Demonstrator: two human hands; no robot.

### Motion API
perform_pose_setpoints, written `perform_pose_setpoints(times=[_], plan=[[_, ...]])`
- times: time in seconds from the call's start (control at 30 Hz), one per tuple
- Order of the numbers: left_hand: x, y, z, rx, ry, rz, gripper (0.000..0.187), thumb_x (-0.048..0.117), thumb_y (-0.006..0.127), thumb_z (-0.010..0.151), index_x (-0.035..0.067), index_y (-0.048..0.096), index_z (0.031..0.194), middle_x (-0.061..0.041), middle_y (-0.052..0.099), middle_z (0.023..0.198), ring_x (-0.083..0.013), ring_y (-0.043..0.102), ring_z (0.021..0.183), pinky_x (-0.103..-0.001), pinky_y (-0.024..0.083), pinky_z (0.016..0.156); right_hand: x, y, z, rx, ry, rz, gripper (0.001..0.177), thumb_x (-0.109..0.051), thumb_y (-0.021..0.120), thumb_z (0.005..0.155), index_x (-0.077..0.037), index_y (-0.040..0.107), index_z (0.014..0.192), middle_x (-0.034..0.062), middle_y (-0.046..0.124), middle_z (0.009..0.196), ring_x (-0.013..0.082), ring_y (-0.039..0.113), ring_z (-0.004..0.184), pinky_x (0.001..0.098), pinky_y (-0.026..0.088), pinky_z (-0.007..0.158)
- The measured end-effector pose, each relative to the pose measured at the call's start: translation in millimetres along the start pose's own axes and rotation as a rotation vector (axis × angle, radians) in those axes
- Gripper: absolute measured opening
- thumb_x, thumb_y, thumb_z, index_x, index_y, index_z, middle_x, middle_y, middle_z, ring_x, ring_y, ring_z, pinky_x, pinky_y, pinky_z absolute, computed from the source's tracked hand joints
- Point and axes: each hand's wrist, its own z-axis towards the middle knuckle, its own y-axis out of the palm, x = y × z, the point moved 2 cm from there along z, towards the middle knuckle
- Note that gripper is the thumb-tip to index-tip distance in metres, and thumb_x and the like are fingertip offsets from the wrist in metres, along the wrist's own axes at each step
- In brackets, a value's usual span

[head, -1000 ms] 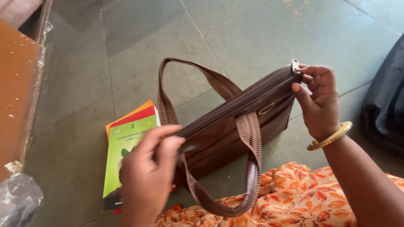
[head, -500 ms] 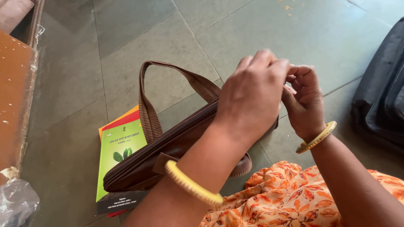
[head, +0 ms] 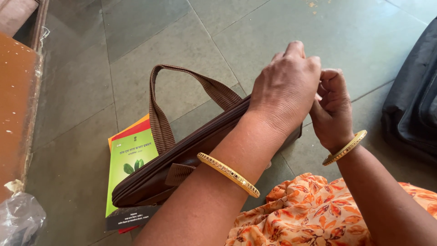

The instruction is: The person sits on the floor and packs several books and notebooks into a brown shoulder bag. They open the bag, place a green-covered book, a red notebook, and other colorful notebooks inside, then close the bag.

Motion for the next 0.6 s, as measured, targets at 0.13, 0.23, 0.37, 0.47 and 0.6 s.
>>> perform_pose_setpoints(times=[0.13,0.23,0.37,0.47,0.6], plan=[[-4,-5,-1,0.125,0.002,0.016,0.007,0.012,0.071,0.085,0.005,0.071,0.084,-0.014,0.066,0.103,-0.0256,0.070,0.097,-0.035,0.062,0.077,-1,2,1,0.008,-0.003,-0.061,0.034,0.004,0.062,0.107,-0.008,0.045,0.134,0.0018,0.055,0.135,0.0129,0.056,0.134,0.0296,0.050,0.109],[-7,-6,-4,0.189,0.012,0.021,0.006,0.012,0.072,0.084,0.006,0.071,0.082,-0.012,0.067,0.098,-0.0253,0.071,0.094,-0.036,0.061,0.077,-4,4,2,0.009,0.000,-0.096,0.034,0.004,0.061,0.106,-0.007,0.046,0.133,0.0012,0.054,0.135,0.0130,0.055,0.134,0.0304,0.051,0.109],[-8,-7,-8,0.229,0.035,0.009,0.004,0.011,0.073,0.082,0.007,0.072,0.081,-0.012,0.068,0.092,-0.0253,0.072,0.090,-0.036,0.061,0.073,-3,4,2,0.005,-0.007,-0.072,0.034,0.005,0.061,0.106,-0.008,0.045,0.132,0.0010,0.054,0.135,0.0128,0.055,0.134,0.0301,0.051,0.110],[-8,-7,-11,0.229,0.049,0.019,0.002,0.009,0.073,0.082,0.008,0.072,0.080,-0.011,0.068,0.092,-0.0252,0.073,0.090,-0.036,0.061,0.074,-1,3,2,-0.005,-0.068,-0.121,0.032,0.006,0.060,0.108,-0.007,0.046,0.133,0.0017,0.055,0.132,0.0111,0.055,0.129,0.0289,0.049,0.114],[-8,-11,-15,0.219,0.072,-0.009,0.007,0.013,0.074,0.079,0.008,0.072,0.077,-0.010,0.068,0.091,-0.0254,0.073,0.088,-0.037,0.061,0.072,4,1,1,0.030,-0.051,-0.024,0.014,0.003,0.053,0.117,-0.005,0.049,0.128,0.0044,0.062,0.124,0.0088,0.060,0.117,0.0247,0.050,0.106]])
